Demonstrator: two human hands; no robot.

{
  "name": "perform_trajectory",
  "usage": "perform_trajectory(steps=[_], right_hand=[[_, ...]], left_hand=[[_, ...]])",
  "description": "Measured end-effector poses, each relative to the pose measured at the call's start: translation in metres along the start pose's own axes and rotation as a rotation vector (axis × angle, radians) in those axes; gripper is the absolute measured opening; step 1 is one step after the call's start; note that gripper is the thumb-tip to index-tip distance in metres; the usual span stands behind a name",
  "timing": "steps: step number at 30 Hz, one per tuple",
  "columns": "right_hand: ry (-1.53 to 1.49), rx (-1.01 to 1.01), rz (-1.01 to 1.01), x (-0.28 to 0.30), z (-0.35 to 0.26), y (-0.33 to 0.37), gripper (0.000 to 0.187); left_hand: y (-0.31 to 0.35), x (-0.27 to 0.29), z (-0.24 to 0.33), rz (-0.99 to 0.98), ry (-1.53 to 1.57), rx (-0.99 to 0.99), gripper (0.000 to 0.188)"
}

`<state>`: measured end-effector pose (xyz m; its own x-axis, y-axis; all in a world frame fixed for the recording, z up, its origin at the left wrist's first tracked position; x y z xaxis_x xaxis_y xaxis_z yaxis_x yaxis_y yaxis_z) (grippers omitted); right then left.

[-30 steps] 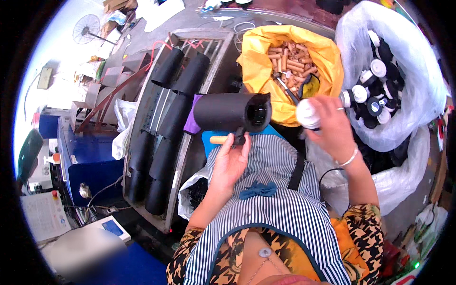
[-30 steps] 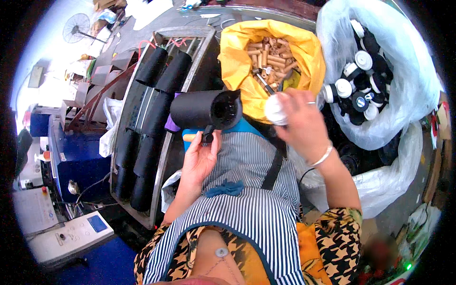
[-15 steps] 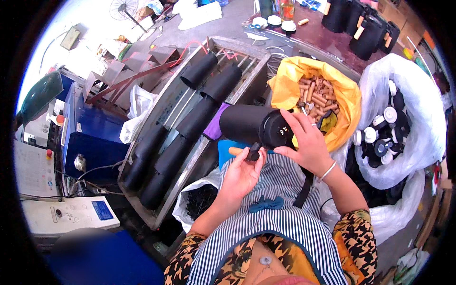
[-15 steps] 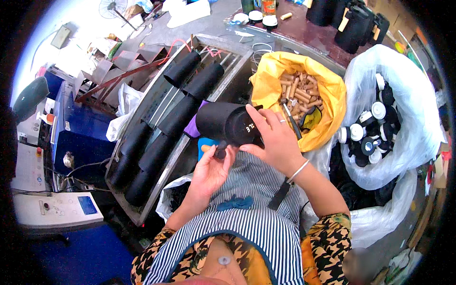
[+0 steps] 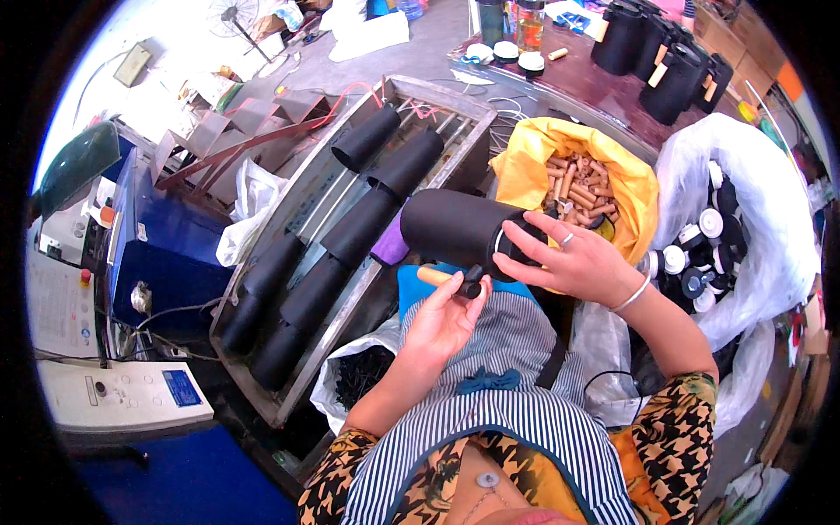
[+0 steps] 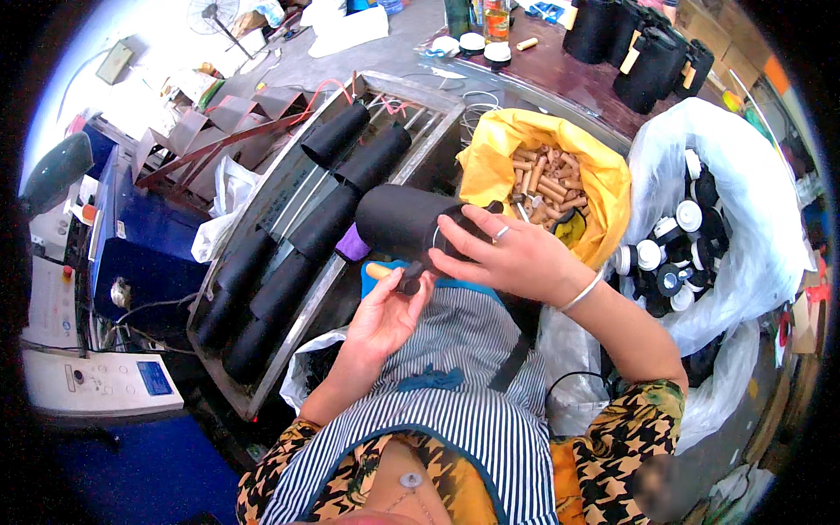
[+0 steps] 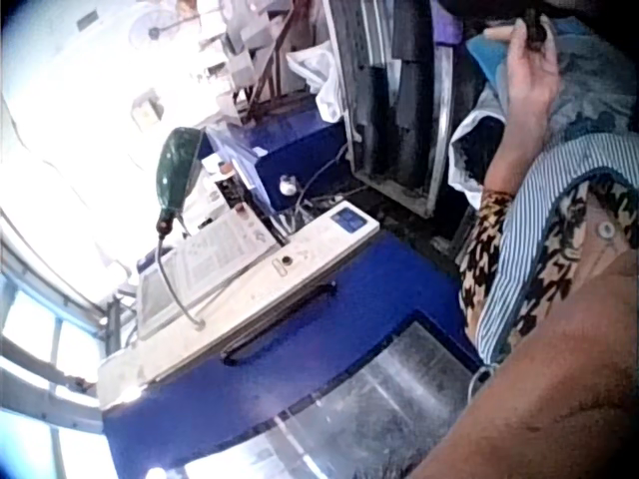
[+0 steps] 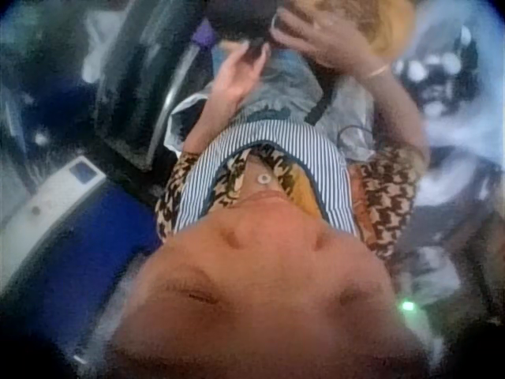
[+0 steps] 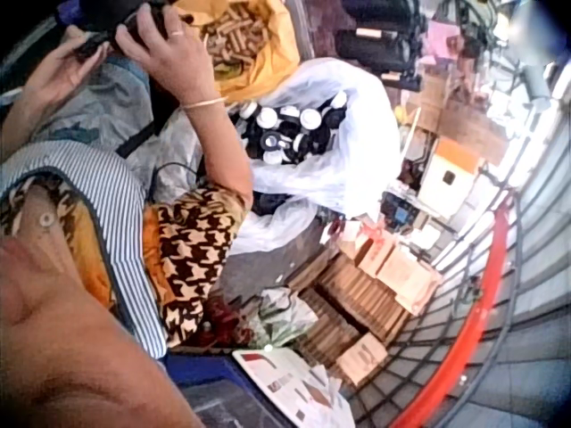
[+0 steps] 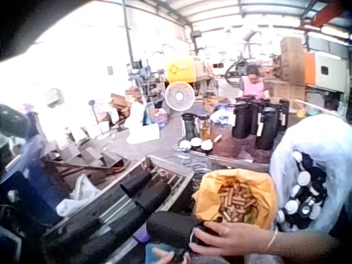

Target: The person wipes a black cylindrical mug part with a yellow cloth, inserts a wooden handle, and attaches a black plastic lid.

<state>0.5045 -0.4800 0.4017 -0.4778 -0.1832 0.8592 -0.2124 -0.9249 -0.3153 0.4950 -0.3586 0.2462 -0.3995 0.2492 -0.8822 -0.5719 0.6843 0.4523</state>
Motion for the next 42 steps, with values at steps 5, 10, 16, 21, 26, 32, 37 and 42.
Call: perform_trajectory(steps=[5,10,16,21,26,32,37,42], right_hand=[[-0.184,-0.4,-0.067,-0.033,0.018,0.022,0.065],[-0.374,-0.836,0.062,-0.049,0.001,0.037,0.096],[-0.712,-0.698,0.289,-0.029,0.012,0.011,0.078],[-0.302,-0.699,0.11,-0.038,0.019,0.037,0.082],[-0.566,-1.016,0.279,-0.083,-0.01,0.051,0.085],[-1.943,-1.399,1.048,-0.164,-0.04,0.047,0.039],[-2.525,-1.125,1.242,-0.168,-0.078,0.023,0.031],[-2.135,-1.09,1.557,-0.137,-0.037,0.038,0.029]], left_hand=[[-0.008,0.019,0.007,0.064,0.067,-0.049,0.027],[-0.007,0.018,0.014,0.075,0.072,-0.139,0.029],[-0.005,0.026,0.022,0.117,-0.054,-0.27,0.026],[-0.004,0.021,0.019,0.065,0.011,-0.209,0.015],[0.006,0.005,0.015,0.037,-0.216,-0.441,0.013],[-0.002,-0.008,0.028,0.081,-0.794,-0.858,0.027],[-0.018,-0.016,0.034,0.101,-0.903,-0.764,0.028],[-0.054,-0.035,0.007,-0.228,-0.864,-0.412,0.072]])
Point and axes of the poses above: each hand's wrist, its own y-axis away from the middle knuckle, its own x-axis out of the back of the hand, z = x × y, the point moved 9 cm from there along -y, towards the middle knuckle, and after that the axes turned 14 degrees about x, right-handed, at the moved point
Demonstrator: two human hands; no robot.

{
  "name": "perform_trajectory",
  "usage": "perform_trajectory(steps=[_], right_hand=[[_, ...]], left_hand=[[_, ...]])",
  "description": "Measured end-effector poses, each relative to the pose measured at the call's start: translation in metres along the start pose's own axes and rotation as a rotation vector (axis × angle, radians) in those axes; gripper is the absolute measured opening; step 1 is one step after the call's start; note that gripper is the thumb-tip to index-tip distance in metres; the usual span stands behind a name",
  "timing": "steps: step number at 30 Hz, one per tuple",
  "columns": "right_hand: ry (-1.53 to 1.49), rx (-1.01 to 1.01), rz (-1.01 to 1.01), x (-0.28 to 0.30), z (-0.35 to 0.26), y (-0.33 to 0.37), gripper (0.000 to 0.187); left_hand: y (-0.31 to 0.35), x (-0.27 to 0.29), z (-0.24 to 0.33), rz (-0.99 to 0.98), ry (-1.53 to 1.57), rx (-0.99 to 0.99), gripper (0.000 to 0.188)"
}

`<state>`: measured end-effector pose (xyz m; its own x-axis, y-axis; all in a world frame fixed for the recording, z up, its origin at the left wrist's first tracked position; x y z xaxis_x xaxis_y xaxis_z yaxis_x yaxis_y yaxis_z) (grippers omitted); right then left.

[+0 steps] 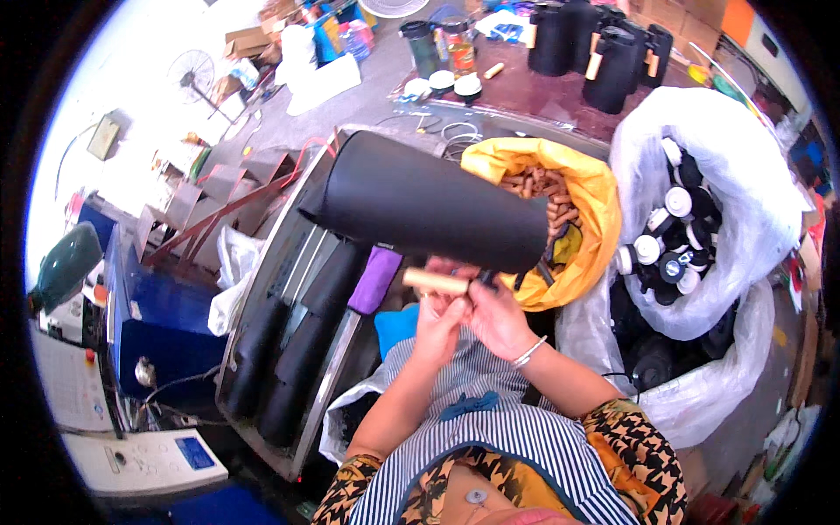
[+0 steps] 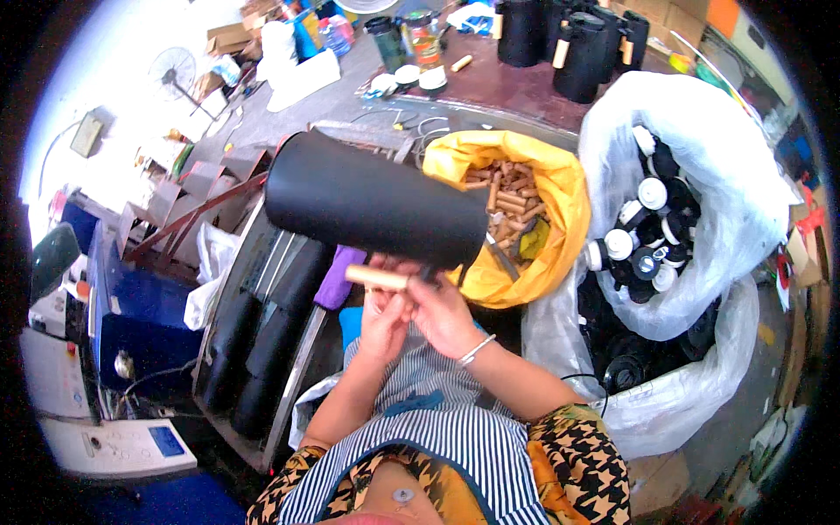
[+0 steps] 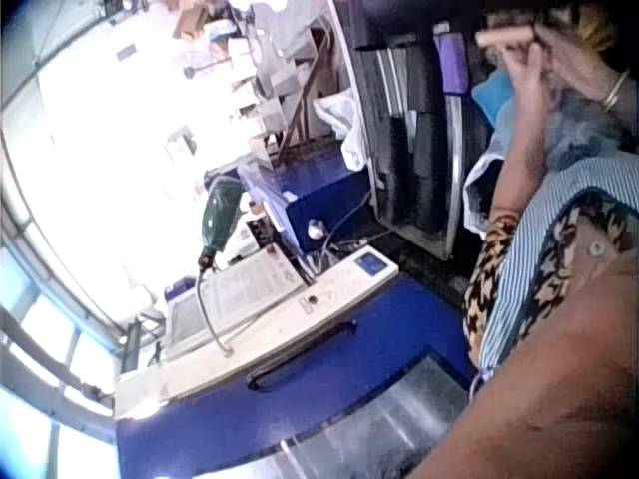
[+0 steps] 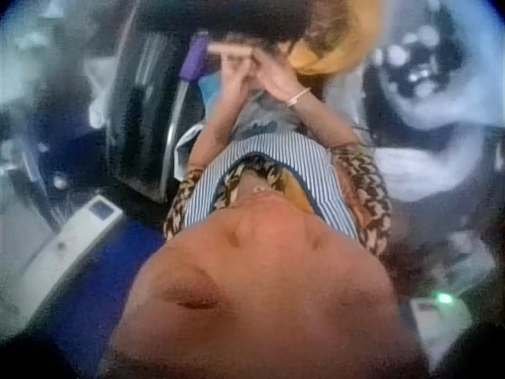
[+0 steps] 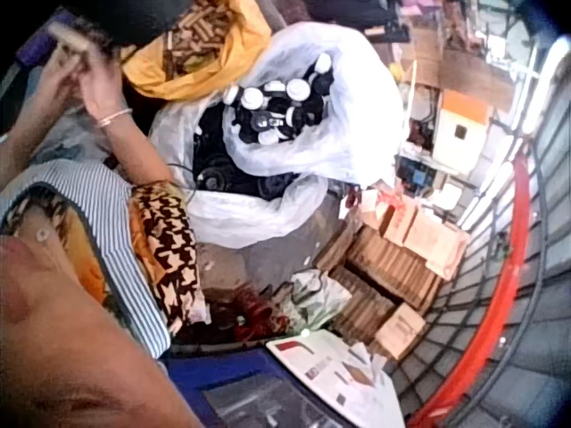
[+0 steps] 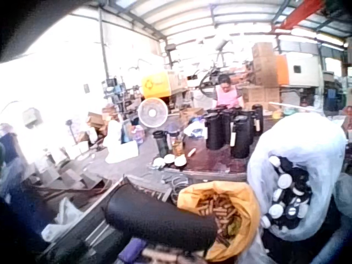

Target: The person wipes a black cylindrical mug part with a yellow cloth, inserts a wooden handle, and attaches a black plastic lid.

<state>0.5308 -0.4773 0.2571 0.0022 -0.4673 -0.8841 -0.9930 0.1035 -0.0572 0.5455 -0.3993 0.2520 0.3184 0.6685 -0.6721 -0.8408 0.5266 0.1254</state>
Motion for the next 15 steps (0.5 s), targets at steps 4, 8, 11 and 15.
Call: perform_trajectory(steps=[4,8,11,15], right_hand=[[0.472,0.535,0.215,0.021,-0.132,-0.061,0.02],[1.104,0.779,0.334,0.031,-0.268,-0.12,0.03],[1.76,0.76,0.486,0.074,-0.346,-0.183,0.047],[2.053,0.548,0.63,0.087,-0.383,-0.231,0.054]], left_hand=[[-0.023,0.012,0.023,0.196,-0.276,0.051,0.077],[-0.012,0.062,0.022,0.309,-1.585,-0.136,0.044],[0.011,0.108,-0.016,0.32,-2.059,0.006,0.039],[0.025,0.104,-0.005,0.497,-1.964,-0.147,0.027]])
Point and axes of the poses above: each hand's wrist, its own y-axis away from the middle knuckle, its own x-axis out of the back of the hand, z = x × y, the point moved 9 cm from there along -y, towards the middle knuckle, and after that the axes turned 14 degrees about x, right-handed, at the moved point
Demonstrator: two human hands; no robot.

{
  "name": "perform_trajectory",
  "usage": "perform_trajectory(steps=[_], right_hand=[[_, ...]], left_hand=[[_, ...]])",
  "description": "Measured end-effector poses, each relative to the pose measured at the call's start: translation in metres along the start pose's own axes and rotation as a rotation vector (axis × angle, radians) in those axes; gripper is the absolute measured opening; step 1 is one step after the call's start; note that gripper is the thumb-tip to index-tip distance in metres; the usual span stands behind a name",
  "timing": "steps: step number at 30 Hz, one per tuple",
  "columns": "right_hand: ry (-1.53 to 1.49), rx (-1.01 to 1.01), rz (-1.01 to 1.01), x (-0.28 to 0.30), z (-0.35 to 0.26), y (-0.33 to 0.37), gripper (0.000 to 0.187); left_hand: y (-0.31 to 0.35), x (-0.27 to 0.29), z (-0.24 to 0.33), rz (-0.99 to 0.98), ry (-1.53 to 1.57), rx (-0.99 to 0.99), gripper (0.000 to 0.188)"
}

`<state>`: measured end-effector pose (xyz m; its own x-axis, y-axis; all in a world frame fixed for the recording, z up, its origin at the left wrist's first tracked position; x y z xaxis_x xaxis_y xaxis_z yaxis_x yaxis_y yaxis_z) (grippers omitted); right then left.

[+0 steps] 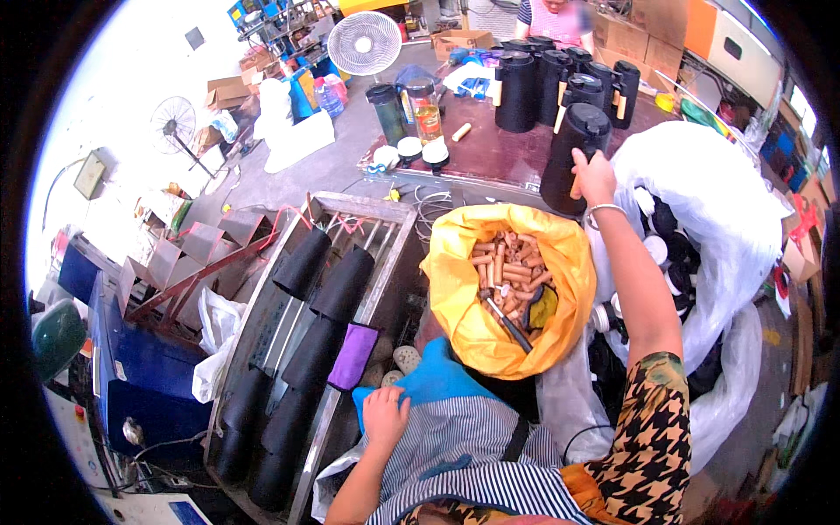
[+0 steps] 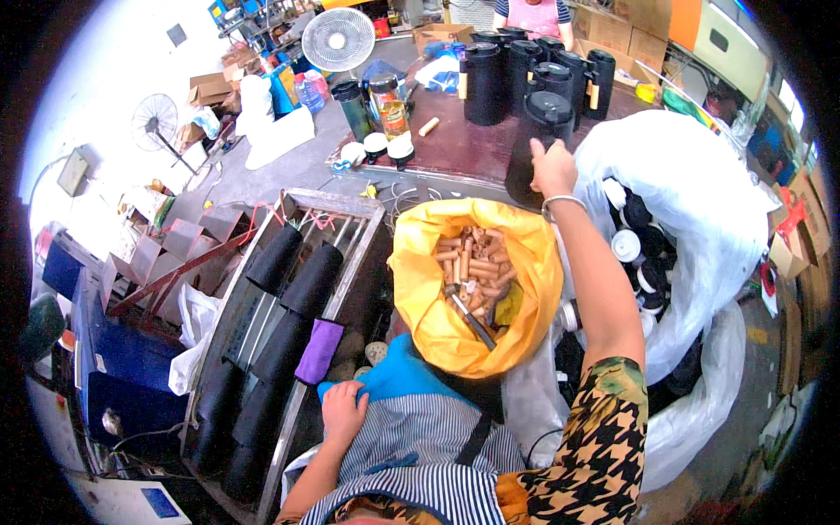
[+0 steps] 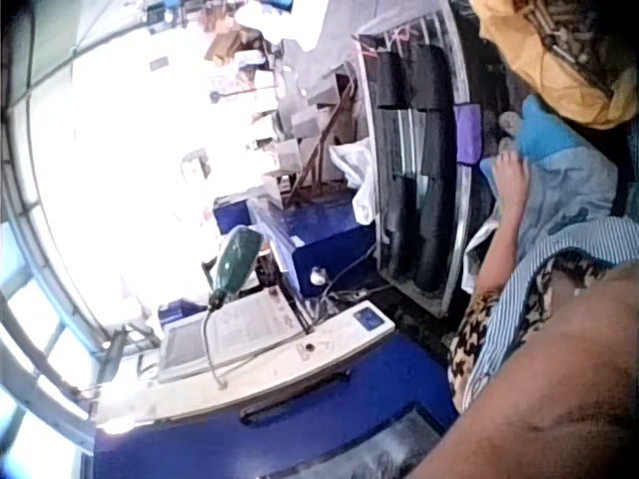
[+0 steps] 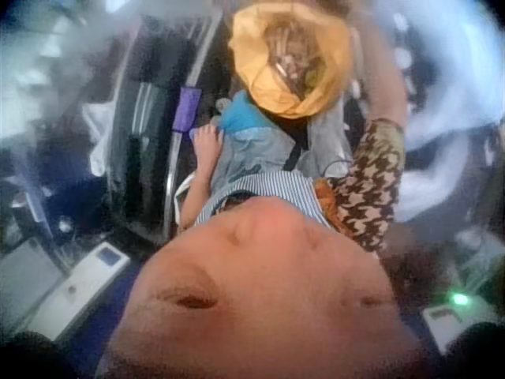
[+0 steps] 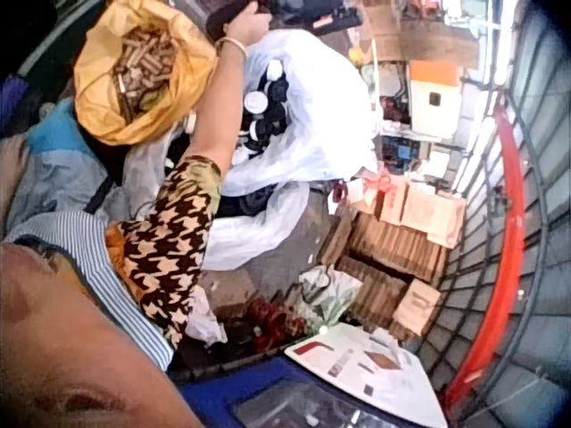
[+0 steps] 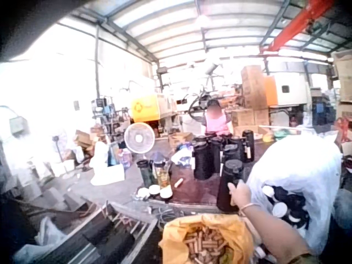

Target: The person wipes a black cylindrical mug part with a yellow cloth, inserts a wooden handle, and attaches a black plastic lid.

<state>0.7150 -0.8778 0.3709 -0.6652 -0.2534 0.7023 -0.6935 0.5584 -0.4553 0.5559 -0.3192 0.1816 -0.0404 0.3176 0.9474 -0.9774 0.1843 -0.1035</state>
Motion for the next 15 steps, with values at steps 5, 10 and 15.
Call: perform_trajectory(steps=[5,10,15], right_hand=[[0.071,-0.048,0.063,-0.032,0.02,-0.06,0.057],[0.096,0.023,0.053,-0.091,0.086,-0.132,0.052],[-0.249,-0.055,0.082,-0.138,0.157,-0.153,0.051]], left_hand=[[-0.006,0.003,-0.014,-0.01,0.009,0.074,0.024],[-0.008,0.008,-0.033,-0.006,0.056,0.152,0.02],[-0.014,0.014,-0.035,0.037,0.154,0.13,0.02]])
Point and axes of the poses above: each hand's wrist, its own y-axis away from the middle knuckle, its own x-axis out of the back of the hand, z = x × y, the point moved 9 cm from there along -y, towards the middle knuckle, and after that the axes turned 14 degrees about x, right-handed, at the moved point
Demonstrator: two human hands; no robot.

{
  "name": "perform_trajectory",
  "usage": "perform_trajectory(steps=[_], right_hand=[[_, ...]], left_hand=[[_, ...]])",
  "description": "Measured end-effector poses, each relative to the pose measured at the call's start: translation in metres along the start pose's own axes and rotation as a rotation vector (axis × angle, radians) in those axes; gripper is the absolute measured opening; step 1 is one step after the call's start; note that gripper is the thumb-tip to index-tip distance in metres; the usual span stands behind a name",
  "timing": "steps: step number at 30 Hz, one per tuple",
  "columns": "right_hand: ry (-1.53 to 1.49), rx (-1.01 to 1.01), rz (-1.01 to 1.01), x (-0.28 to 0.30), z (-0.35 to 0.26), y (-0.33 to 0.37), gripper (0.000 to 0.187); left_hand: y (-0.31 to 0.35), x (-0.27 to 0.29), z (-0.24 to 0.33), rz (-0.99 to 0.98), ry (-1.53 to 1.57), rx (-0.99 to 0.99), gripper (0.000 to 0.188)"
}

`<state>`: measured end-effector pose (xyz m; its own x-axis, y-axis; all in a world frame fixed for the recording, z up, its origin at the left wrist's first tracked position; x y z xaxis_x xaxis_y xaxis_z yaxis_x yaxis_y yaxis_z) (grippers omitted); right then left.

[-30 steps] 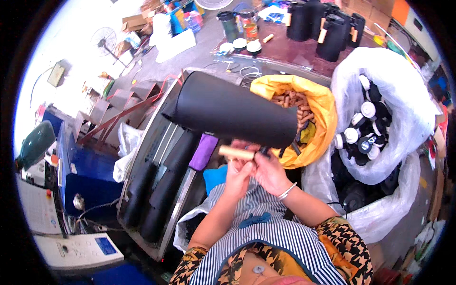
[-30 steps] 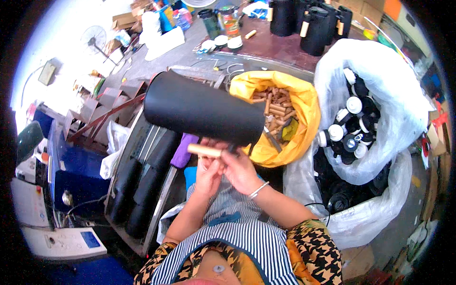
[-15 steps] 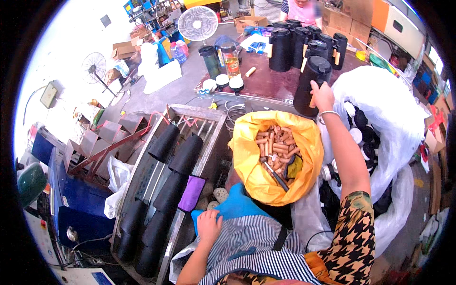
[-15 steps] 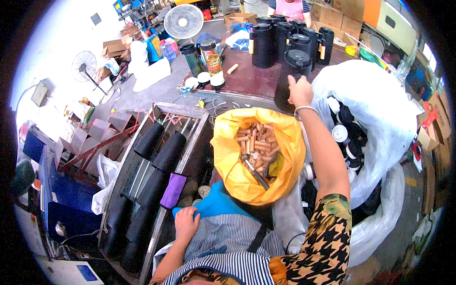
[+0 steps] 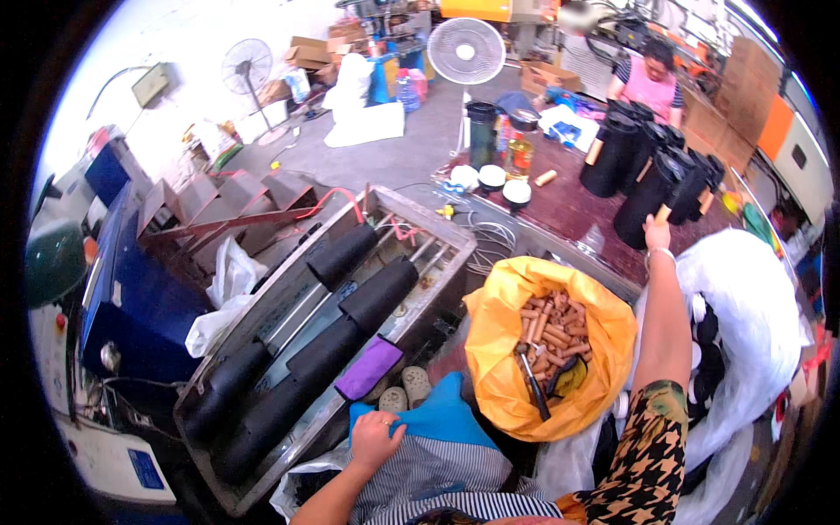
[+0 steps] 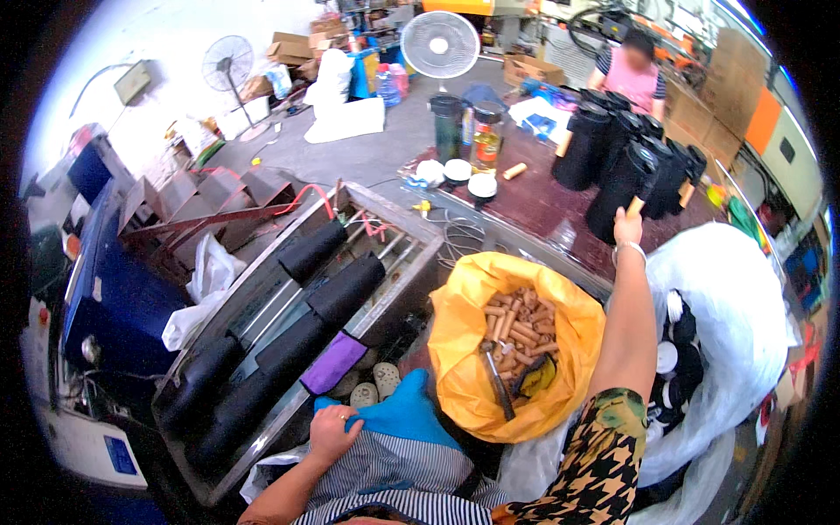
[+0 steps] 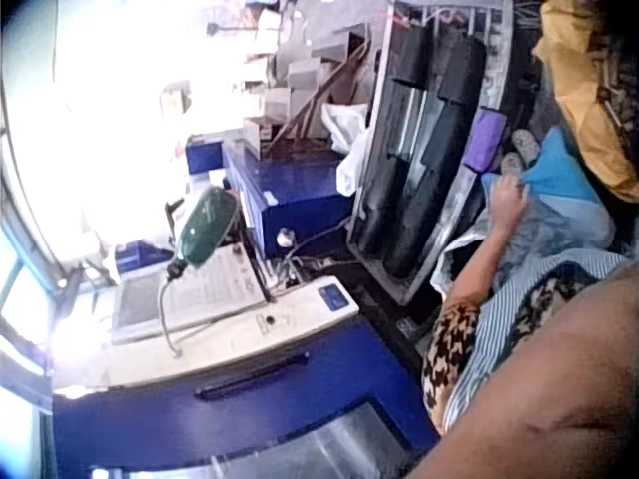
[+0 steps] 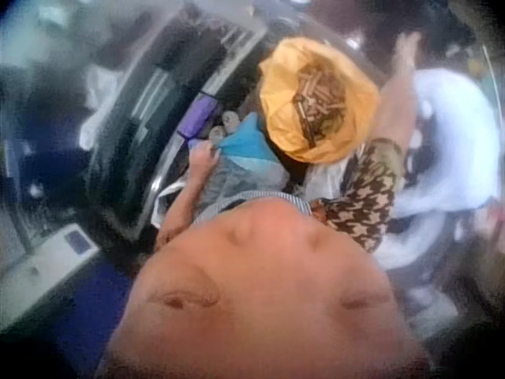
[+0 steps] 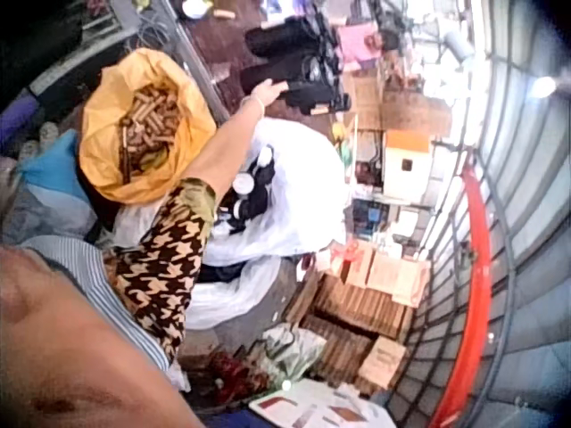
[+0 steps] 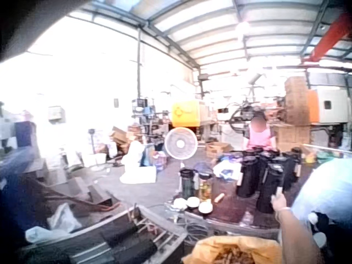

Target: The person wipes a black cylindrical mug part with a yellow cloth, inserts a wooden handle, and attaches a black plastic lid.

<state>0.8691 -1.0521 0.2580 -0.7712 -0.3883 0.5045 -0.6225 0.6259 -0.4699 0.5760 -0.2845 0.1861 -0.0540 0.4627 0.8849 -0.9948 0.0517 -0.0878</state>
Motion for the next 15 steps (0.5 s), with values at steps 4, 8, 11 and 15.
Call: perform_trajectory(steps=[4,8,11,15], right_hand=[[0.461,-0.03,-0.036,-0.058,-0.043,0.105,0.061],[0.285,0.94,-0.027,-0.1,-0.193,0.253,0.043],[0.265,1.157,-0.654,-0.147,-0.261,0.393,0.034],[-0.597,1.881,-0.962,-0.058,-0.375,0.589,0.034]], left_hand=[[0.009,0.007,-0.007,0.001,-0.005,0.026,0.021],[0.007,0.001,-0.01,-0.012,0.023,0.012,0.022],[0.008,-0.006,-0.005,-0.035,0.013,0.005,0.022],[0.011,-0.003,-0.003,-0.031,0.014,0.044,0.023]])
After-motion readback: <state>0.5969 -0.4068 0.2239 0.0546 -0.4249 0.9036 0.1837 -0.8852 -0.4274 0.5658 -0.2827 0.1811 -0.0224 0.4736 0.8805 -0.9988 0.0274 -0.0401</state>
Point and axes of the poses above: each hand's wrist, its own y-axis away from the middle knuckle, its own x-axis out of the back of the hand, z = x × y, the point moved 9 cm from there along -y, towards the middle knuckle, and after that the axes turned 14 degrees about x, right-handed, at the moved point
